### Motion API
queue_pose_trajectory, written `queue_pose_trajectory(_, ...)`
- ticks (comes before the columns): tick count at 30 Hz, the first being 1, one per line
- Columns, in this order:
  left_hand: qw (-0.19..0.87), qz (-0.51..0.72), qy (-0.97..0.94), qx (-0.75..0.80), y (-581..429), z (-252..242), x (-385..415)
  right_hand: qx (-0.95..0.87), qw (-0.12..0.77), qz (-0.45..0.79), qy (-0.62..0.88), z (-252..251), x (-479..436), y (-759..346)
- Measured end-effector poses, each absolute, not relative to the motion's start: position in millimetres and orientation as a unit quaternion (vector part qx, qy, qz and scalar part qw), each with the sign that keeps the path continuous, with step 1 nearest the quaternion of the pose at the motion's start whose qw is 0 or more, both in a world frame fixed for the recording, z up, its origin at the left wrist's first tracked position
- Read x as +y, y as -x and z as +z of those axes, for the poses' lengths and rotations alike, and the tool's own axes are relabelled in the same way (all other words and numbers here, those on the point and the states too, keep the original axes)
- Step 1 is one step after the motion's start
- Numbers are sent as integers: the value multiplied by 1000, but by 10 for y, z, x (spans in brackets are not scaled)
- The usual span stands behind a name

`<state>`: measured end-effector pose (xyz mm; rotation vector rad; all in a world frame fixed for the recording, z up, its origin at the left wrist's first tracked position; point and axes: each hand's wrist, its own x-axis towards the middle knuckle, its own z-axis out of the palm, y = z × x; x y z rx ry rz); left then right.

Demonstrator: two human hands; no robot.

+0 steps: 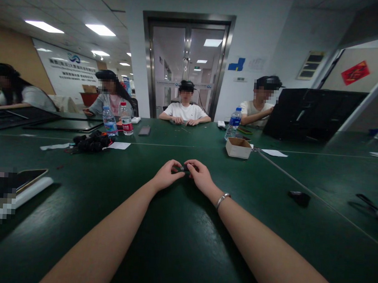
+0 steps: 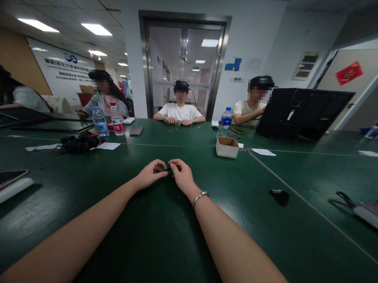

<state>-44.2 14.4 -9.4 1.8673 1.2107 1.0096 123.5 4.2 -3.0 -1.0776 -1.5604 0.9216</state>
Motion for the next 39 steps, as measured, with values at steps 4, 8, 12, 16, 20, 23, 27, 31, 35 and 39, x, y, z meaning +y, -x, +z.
queue_pose_trajectory(4, 336, 372, -725, 472, 448, -88, 151, -644, 497, 379, 441, -27, 36, -1235)
queue_pose_trajectory(8, 323, 346, -739, 479, 460, -62, 144, -649, 489, 375, 447, -14, 22, -1231)
queue_pose_trajectory(12, 315, 344, -735, 491, 458, -53, 137, -647, 492, 378, 442, -10, 19, -1224)
queue_pose_trajectory(16, 309, 345, -738, 491, 454, -68, 148, -653, 491, 375, 438, -7, 16, -1218)
queue_pose_trajectory(20, 304, 356, -731, 496, 457, -86, 165, -657, 486, 380, 432, -6, 13, -1212)
queue_pose_trajectory(23, 299, 354, -734, 497, 460, -87, 168, -644, 486, 409, 426, -20, 26, -1207)
queue_pose_trajectory(27, 305, 355, -732, 495, 463, -79, 161, -638, 495, 428, 406, -41, 46, -1201)
queue_pose_trajectory(31, 293, 334, -735, 513, 456, -87, 167, -632, 494, 441, 404, -58, 50, -1200)
queue_pose_trajectory(35, 298, 351, -718, 522, 441, -95, 176, -652, 495, 405, 407, -99, 68, -1210)
queue_pose_trajectory(39, 295, 354, -726, 510, 438, -78, 162, -674, 500, 356, 412, -113, 81, -1218)
